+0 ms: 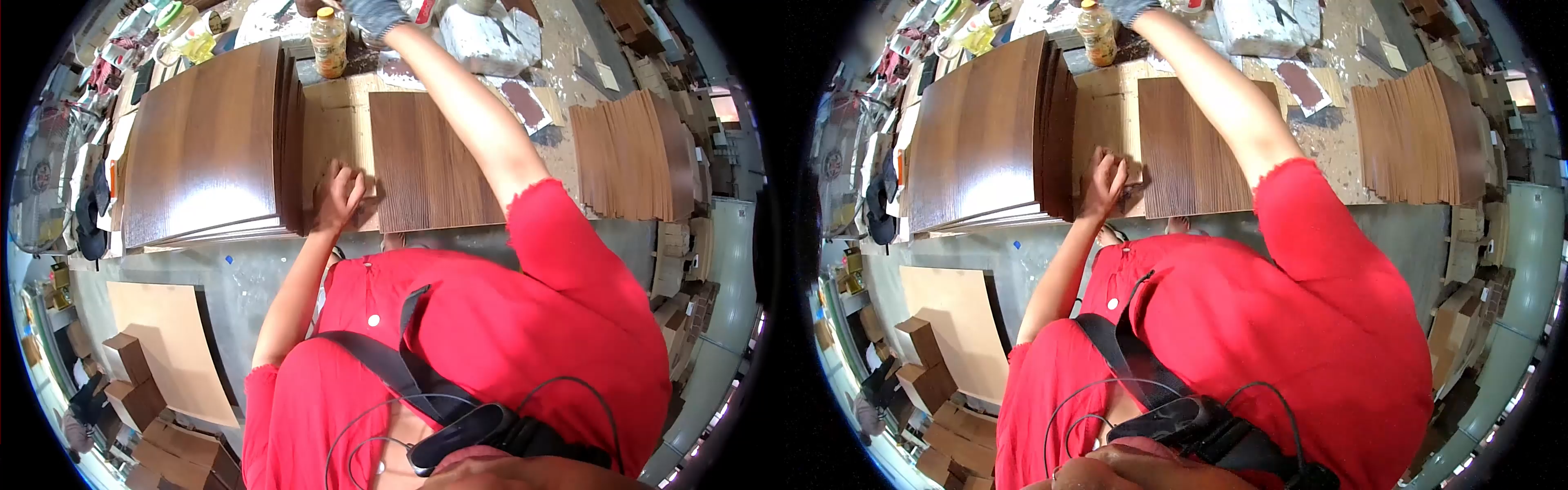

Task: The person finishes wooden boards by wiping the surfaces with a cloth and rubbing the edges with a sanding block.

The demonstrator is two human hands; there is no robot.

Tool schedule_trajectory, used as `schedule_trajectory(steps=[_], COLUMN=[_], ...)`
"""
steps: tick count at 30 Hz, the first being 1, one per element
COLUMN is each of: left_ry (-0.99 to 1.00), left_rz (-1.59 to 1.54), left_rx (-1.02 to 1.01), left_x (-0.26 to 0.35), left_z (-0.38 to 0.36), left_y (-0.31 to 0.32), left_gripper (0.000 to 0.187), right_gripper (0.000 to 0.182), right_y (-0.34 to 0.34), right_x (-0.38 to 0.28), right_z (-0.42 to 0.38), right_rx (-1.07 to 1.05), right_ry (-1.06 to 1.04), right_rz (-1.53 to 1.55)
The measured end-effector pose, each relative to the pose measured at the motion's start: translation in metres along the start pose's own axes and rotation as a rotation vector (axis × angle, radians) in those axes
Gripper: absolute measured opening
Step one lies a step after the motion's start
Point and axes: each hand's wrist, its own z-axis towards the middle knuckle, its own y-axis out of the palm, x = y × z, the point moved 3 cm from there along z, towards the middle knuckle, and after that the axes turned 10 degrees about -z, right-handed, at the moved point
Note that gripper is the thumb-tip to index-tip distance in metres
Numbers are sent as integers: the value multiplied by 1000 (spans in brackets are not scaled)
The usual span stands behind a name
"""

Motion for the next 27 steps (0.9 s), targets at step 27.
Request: schedule_trajectory(steps=[27], left_ry=[-30], left_rz=[55], left_rx=[-132], left_x=[3], left_z=[-2], left_y=[0], left_gripper=[25], right_gripper=[31], right_y=[119], right_x=[12], right_z=[-2], right_rx=[-262], right_ry=[-161], right_rz=[-1060])
